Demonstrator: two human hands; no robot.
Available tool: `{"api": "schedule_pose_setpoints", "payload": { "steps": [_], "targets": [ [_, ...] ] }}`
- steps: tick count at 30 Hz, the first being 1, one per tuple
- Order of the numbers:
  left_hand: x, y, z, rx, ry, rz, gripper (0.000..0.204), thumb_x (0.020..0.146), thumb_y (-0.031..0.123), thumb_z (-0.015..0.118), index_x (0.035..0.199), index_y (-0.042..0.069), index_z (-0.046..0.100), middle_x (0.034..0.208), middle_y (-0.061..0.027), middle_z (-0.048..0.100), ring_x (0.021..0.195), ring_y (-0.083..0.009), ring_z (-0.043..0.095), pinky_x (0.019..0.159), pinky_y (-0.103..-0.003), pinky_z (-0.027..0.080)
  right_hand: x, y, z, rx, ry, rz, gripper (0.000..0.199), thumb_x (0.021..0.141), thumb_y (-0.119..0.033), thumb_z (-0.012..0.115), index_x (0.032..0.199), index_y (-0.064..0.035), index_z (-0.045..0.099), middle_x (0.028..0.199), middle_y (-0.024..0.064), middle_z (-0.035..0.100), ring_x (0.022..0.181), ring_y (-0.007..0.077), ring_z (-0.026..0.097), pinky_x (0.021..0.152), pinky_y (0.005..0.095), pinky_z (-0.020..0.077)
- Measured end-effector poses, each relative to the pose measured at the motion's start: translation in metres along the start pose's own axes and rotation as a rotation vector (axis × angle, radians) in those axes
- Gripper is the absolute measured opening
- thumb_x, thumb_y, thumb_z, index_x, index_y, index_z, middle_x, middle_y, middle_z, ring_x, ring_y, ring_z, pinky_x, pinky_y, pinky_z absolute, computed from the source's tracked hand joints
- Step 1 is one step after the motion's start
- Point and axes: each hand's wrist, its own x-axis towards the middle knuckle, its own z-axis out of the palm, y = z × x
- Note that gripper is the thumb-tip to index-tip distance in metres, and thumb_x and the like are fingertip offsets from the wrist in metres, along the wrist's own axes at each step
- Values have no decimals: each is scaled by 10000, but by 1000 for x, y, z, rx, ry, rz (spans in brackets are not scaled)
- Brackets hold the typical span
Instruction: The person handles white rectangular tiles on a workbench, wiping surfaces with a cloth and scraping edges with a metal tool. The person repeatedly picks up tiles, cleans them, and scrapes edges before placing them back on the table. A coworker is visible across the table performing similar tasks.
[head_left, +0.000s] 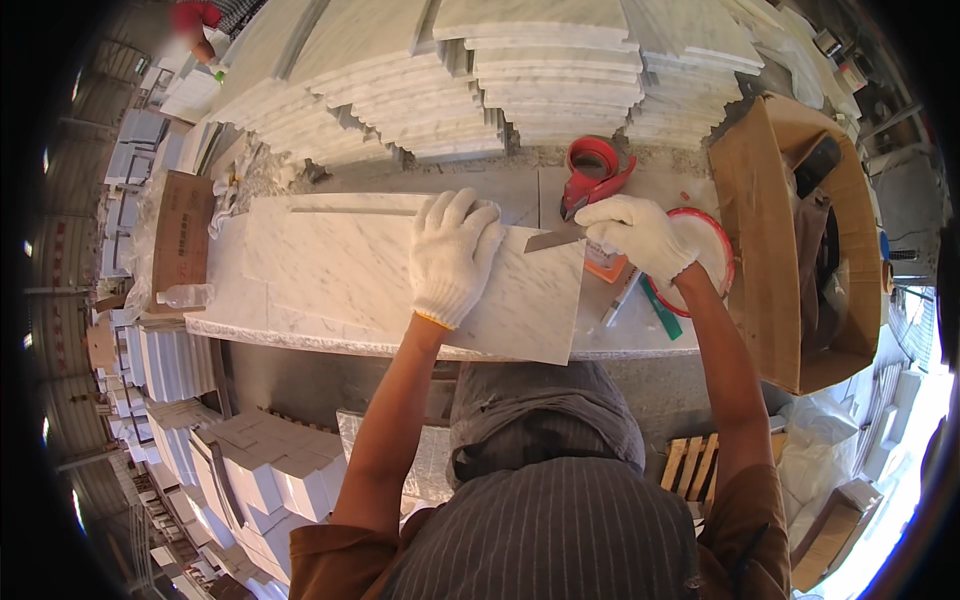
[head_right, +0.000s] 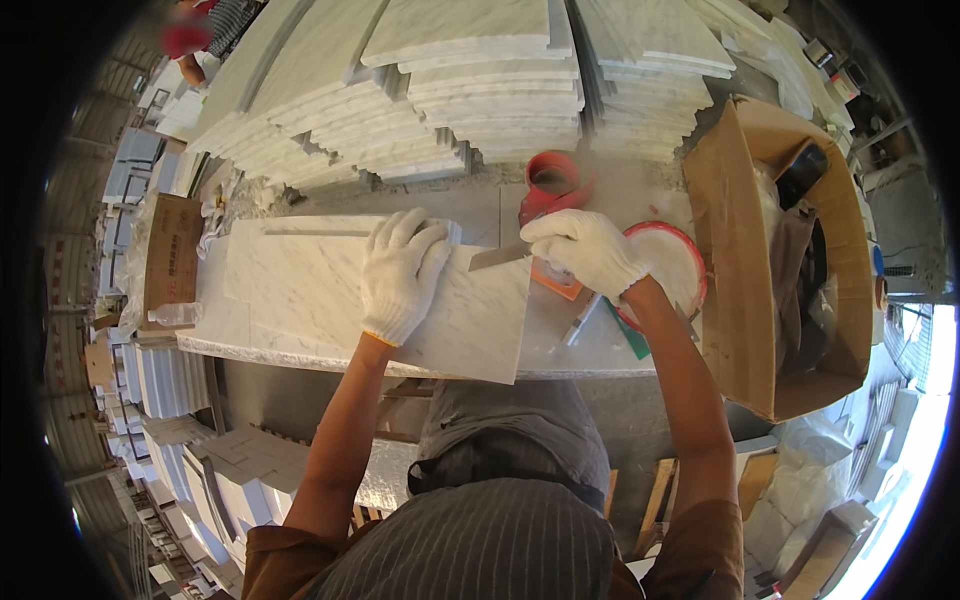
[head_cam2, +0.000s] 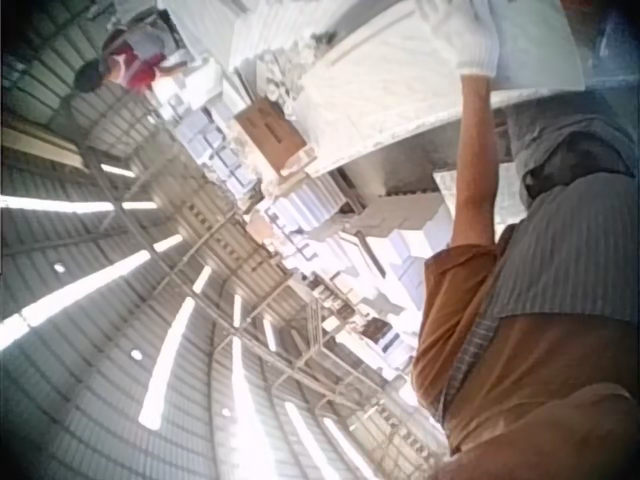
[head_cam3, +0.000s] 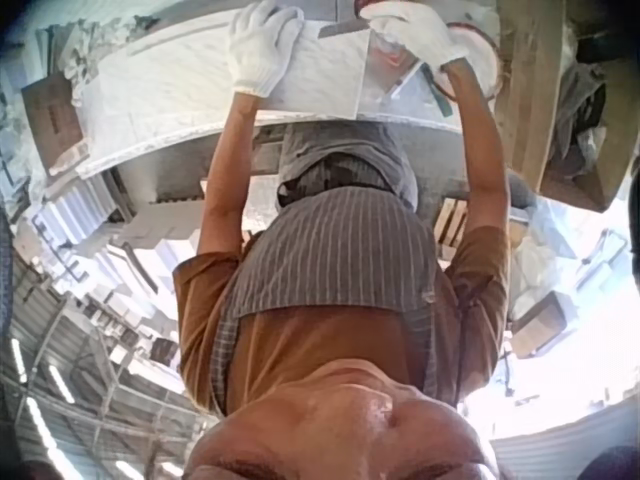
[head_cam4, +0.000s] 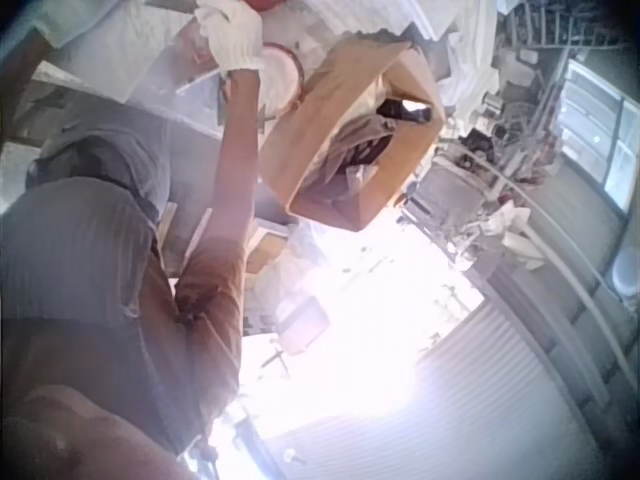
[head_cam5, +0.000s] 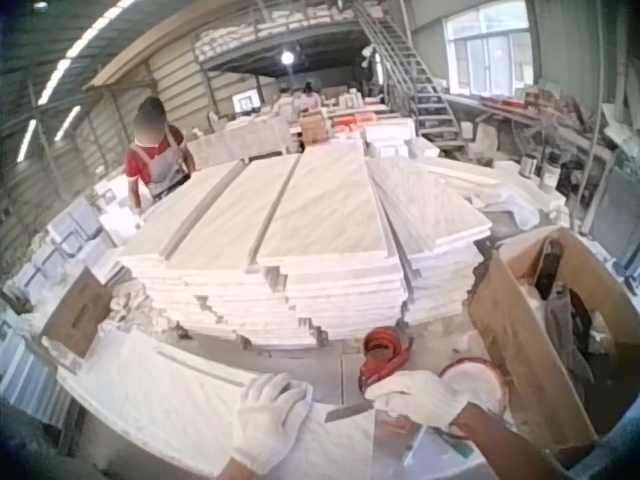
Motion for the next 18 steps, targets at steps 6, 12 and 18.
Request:
{"api": "schedule_pose_setpoints", "payload": {
  "steps": [6, 12, 18],
  "targets": [
    [1, 0, 0, 17, 8, 2, 227, 917, 248, 666, 1048, 77, 737, 1225, -103, 656, 1194, -338, 570, 1047, -469, 422, 3, 5, 3, -107, 35, -160, 283, 949, -183, 626, 1152, -17, 731, 1010, 94, 745, 883, 169, 665, 820, 300, 518],
    [1, 0, 0, 4, 5, -6, 220, 918, 245, 666, 1041, 80, 741, 1224, -104, 658, 1193, -338, 571, 1046, -469, 423, -1, -4, 5, -30, 17, -57, 294, 938, -166, 610, 1158, -10, 726, 1050, 122, 740, 941, 194, 683, 852, 308, 523],
    [0, 0, 2, 20, 23, 3, 219, 922, 244, 664, 1043, 77, 740, 1221, -107, 658, 1191, -340, 571, 1042, -468, 426, -14, 7, 6, 56, 11, 31, 315, 928, -156, 614, 1183, -1, 716, 1015, 121, 742, 886, 183, 669, 819, 300, 523]
  ]
}}
